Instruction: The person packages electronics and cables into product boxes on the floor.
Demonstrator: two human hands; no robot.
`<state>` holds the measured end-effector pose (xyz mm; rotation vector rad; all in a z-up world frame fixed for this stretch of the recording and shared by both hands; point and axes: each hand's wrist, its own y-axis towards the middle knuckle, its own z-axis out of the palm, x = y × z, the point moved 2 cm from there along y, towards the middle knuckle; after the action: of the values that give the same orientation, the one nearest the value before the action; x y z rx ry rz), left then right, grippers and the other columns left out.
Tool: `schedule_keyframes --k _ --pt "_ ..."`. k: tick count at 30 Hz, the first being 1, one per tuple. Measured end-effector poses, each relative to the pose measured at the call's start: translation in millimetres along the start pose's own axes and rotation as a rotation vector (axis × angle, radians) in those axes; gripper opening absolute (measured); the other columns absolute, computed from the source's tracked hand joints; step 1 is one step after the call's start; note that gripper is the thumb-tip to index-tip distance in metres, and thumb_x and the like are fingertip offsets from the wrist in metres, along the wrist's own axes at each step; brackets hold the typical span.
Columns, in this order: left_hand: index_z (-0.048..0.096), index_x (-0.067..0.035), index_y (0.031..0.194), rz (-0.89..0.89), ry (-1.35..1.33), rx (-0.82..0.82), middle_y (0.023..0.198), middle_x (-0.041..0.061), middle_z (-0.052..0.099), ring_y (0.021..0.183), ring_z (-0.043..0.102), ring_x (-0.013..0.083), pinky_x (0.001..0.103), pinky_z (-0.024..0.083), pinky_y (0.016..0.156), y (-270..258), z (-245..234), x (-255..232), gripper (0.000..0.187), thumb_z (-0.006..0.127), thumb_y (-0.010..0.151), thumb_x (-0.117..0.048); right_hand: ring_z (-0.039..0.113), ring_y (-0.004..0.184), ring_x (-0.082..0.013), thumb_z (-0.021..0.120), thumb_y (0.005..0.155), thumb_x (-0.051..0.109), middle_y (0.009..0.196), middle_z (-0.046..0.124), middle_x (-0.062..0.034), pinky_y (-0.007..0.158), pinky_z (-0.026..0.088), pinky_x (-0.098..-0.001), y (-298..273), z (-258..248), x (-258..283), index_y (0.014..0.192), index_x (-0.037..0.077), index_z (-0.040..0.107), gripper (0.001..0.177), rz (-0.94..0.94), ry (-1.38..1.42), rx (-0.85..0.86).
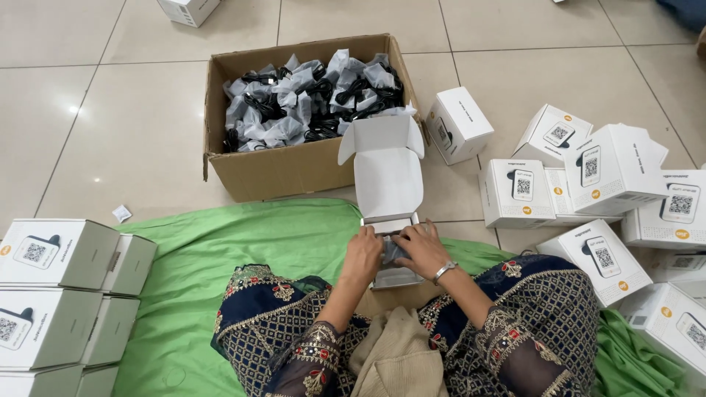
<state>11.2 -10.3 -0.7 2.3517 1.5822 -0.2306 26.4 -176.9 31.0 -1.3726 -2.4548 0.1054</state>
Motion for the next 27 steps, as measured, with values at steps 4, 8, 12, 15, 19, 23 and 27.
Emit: schedule_keyframes --k 4,8,12,15,19,23,27 --pt "0.072 0.0 0.09 -0.019 0.035 0.047 0.108 0.02 0.06 0.111 0.057 0.0346 0.042 0.055 0.084 1 11 3 0.03 0.082 0.063 -0.006 0.049 0.126 -0.0227 0.08 0.081 0.033 0.122 0.059 -0.0055 0.12 0.022 -0.0574 3 15 -3 0.135 0.015 0.06 0.06 0.026 -0.006 -0.023" --pt "0.073 0.001 0.091 -0.046 0.074 0.084 0.109 0.019 0.06 0.11 0.057 0.0348 0.039 0.056 0.083 4 19 1 0.032 0.077 0.06 0.002 0.051 0.122 -0.0284 0.082 0.078 0.027 0.121 0.059 -0.0083 0.115 0.028 -0.0525 3 17 -4 0.132 0.012 0.063 0.059 -0.018 0.084 -0.209" --pt "0.073 0.002 0.091 -0.063 0.079 0.082 0.107 0.019 0.061 0.108 0.058 0.0349 0.039 0.057 0.079 6 28 4 0.031 0.074 0.061 0.004 0.055 0.119 -0.0305 0.086 0.071 0.019 0.118 0.063 -0.0085 0.115 0.03 -0.0483 2 20 -3 0.125 0.01 0.064 0.06 0.022 0.176 -0.3" --pt "0.073 0.004 0.09 -0.053 0.048 0.058 0.105 0.02 0.061 0.106 0.058 0.0359 0.04 0.057 0.077 5 31 7 0.028 0.072 0.061 0.005 0.056 0.118 -0.0308 0.086 0.071 0.019 0.12 0.064 -0.0075 0.112 0.035 -0.0455 4 26 -7 0.122 0.012 0.066 0.055 0.018 0.196 -0.3" --pt "0.072 0.005 0.087 -0.044 0.02 0.017 0.104 0.021 0.061 0.105 0.058 0.0375 0.041 0.058 0.075 4 29 7 0.026 0.068 0.061 0.007 0.057 0.117 -0.03 0.086 0.073 0.018 0.118 0.064 -0.0067 0.112 0.034 -0.0473 2 23 -3 0.123 0.013 0.066 0.054 0.0 0.207 -0.315" --pt "0.072 0.005 0.08 -0.046 -0.071 -0.041 0.101 0.023 0.062 0.102 0.058 0.0399 0.044 0.057 0.074 3 28 10 0.02 0.066 0.061 0.008 0.057 0.118 -0.0307 0.085 0.072 0.015 0.12 0.061 -0.0092 0.112 0.035 -0.0484 2 25 -1 0.125 0.01 0.064 0.057 0.0 0.222 -0.372" --pt "0.072 0.003 0.077 -0.046 -0.121 -0.055 0.099 0.023 0.062 0.101 0.059 0.0403 0.045 0.057 0.074 4 28 11 0.017 0.066 0.062 0.008 0.057 0.117 -0.0321 0.083 0.072 0.011 0.122 0.06 -0.0087 0.111 0.038 -0.0475 -1 24 1 0.125 0.009 0.061 0.057 0.014 0.242 -0.424"
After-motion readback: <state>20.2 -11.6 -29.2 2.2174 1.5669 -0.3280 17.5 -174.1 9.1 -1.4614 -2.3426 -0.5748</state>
